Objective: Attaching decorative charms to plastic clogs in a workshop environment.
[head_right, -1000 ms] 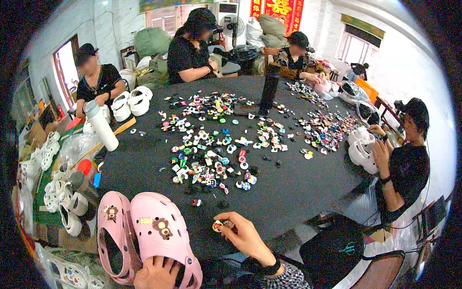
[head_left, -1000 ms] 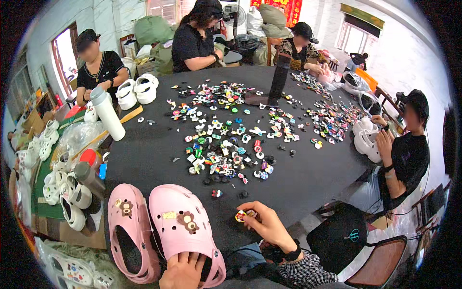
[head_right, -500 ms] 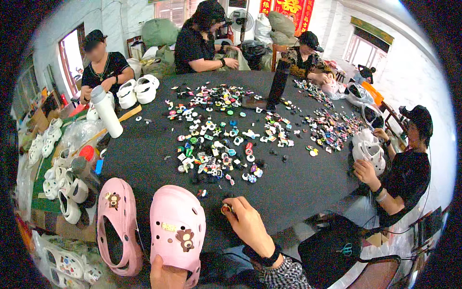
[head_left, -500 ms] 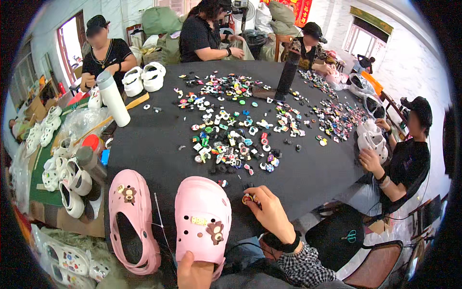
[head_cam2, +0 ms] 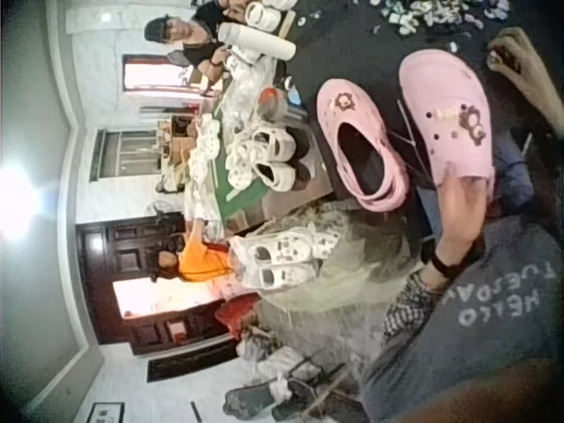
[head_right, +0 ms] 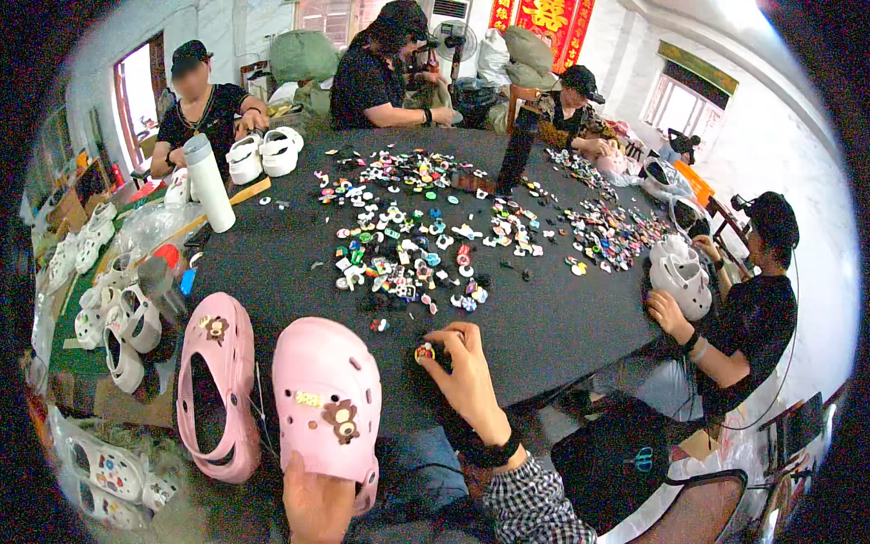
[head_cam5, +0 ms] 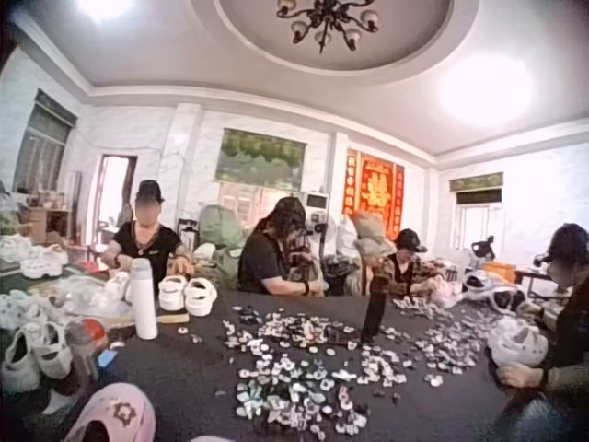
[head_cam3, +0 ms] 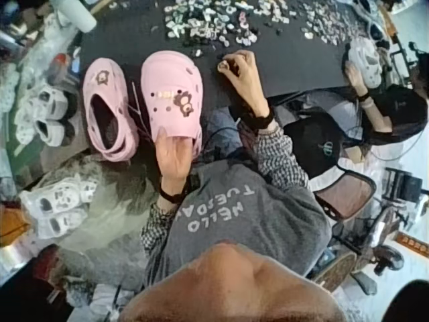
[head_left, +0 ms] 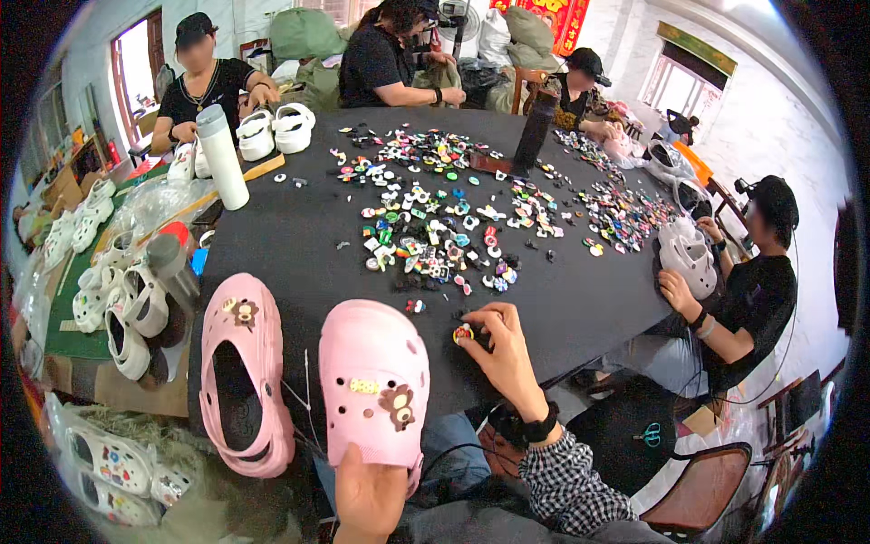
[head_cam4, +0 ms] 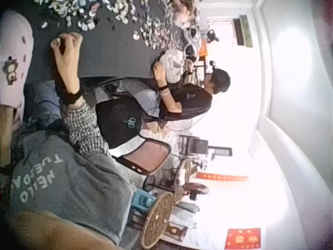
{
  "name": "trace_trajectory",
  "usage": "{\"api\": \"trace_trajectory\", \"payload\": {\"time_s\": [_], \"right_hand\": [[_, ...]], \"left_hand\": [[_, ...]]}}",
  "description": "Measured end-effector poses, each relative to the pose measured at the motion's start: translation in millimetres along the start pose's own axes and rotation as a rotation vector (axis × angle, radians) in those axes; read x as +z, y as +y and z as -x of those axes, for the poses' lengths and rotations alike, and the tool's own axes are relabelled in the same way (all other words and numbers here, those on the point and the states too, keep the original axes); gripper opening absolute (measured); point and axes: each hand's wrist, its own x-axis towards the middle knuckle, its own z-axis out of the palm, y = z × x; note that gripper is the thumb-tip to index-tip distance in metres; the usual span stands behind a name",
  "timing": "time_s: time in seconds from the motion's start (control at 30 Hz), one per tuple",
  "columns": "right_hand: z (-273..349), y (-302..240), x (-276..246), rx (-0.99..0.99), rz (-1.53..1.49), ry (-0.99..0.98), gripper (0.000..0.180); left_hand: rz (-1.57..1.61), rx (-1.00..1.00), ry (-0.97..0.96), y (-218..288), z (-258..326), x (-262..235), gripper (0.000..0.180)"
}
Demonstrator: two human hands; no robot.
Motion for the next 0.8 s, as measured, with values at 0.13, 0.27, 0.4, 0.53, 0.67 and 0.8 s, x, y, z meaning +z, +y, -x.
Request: {"api": "trace_trajectory", "payload": {"time_s": [0.13,0.27,0.4,0.53,0.67,0.8], "right_hand": [[3,5,-4,-0.023,-0.031,0.098,0.02],[19,1,-14,0.028,-0.282,0.159,0.019],[43,-42,-16,0.133,-0.54,0.204,0.023],[64,-63,-21,0.155,-0.645,0.03,0.016],[76,-76,-24,0.103,-0.656,-0.072,0.013],[80,-92,-29,0.022,-0.555,-0.119,0.016]], "left_hand": [[-0.256,0.04,-0.106,-2,-4,11,0.044],[-0.211,0.092,-0.105,-9,-4,5,0.041],[-0.171,0.111,-0.088,-14,0,-1,0.046],[-0.19,0.087,-0.132,-17,-2,-13,0.051],[-0.318,0.205,-0.151,-27,-4,-13,0.05],[-0.317,0.257,-0.166,-23,0,-3,0.047]]}}
